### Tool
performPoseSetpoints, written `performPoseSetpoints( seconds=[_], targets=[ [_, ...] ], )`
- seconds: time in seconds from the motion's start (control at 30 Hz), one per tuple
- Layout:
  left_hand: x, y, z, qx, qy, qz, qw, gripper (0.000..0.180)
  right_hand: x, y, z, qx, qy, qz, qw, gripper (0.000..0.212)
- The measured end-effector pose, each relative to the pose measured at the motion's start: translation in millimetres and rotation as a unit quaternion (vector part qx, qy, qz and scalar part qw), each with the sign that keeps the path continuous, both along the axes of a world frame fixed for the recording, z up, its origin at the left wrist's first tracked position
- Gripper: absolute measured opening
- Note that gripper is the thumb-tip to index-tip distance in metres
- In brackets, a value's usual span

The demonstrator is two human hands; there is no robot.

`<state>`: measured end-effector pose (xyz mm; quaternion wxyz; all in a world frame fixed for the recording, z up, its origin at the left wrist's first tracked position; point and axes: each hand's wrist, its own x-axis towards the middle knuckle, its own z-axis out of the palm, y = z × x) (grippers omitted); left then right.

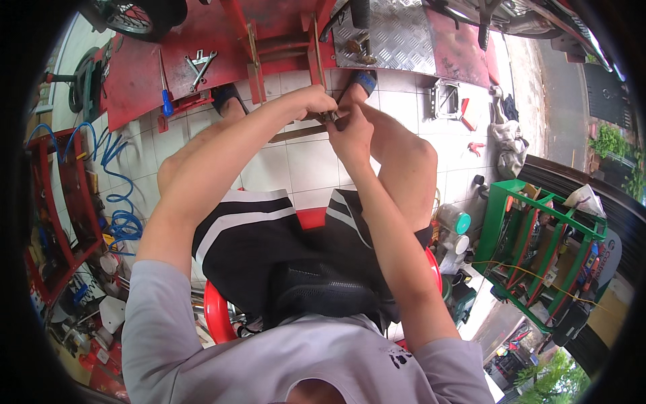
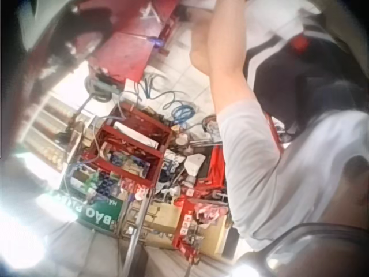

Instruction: The person sits on a low stool and works on a bicycle brake assembly held between their legs. They use a screwdriver to tighten screws on the brake caliper and handle various small metal components, including a brake pad and a metal bracket.

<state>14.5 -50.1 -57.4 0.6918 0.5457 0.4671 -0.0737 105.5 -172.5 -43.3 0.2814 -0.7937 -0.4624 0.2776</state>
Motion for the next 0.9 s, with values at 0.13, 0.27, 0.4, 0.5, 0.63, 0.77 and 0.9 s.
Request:
performPoseSetpoints(
  seconds=[0.13, 0.27, 0.4, 0.5, 0.63, 0.77, 0.9],
  targets=[
    [5, -3, -3, -0.019, -0.014, 0.02, 1.0, 0.023, 4, -14, -32, -0.015, 0.223, -0.177, 0.958, 0.022],
    [6, -1, -4, -0.025, -0.007, 0.031, 0.999, 0.019, -30, -13, -26, 0.028, 0.337, -0.28, 0.898, 0.021],
    [6, -3, -6, -0.012, -0.018, 0.024, 0.999, 0.025, -16, -15, -18, 0.002, 0.327, -0.205, 0.922, 0.021],
    [8, -1, -6, 0.008, -0.014, 0.001, 1.0, 0.029, -2, -13, -16, -0.021, 0.313, -0.15, 0.938, 0.02],
    [7, -1, -1, 0.011, -0.002, -0.02, 1.0, 0.032, 4, -14, -27, -0.025, 0.342, -0.162, 0.925, 0.022],
    [3, 4, -5, 0.118, 0.065, -0.103, 0.986, 0.036, -15, -15, -28, -0.031, 0.317, -0.194, 0.928, 0.019],
    [9, 13, 28, 0.493, 0.137, -0.076, 0.856, 0.027, -23, -15, -36, -0.022, 0.219, -0.19, 0.957, 0.026]
  ],
)
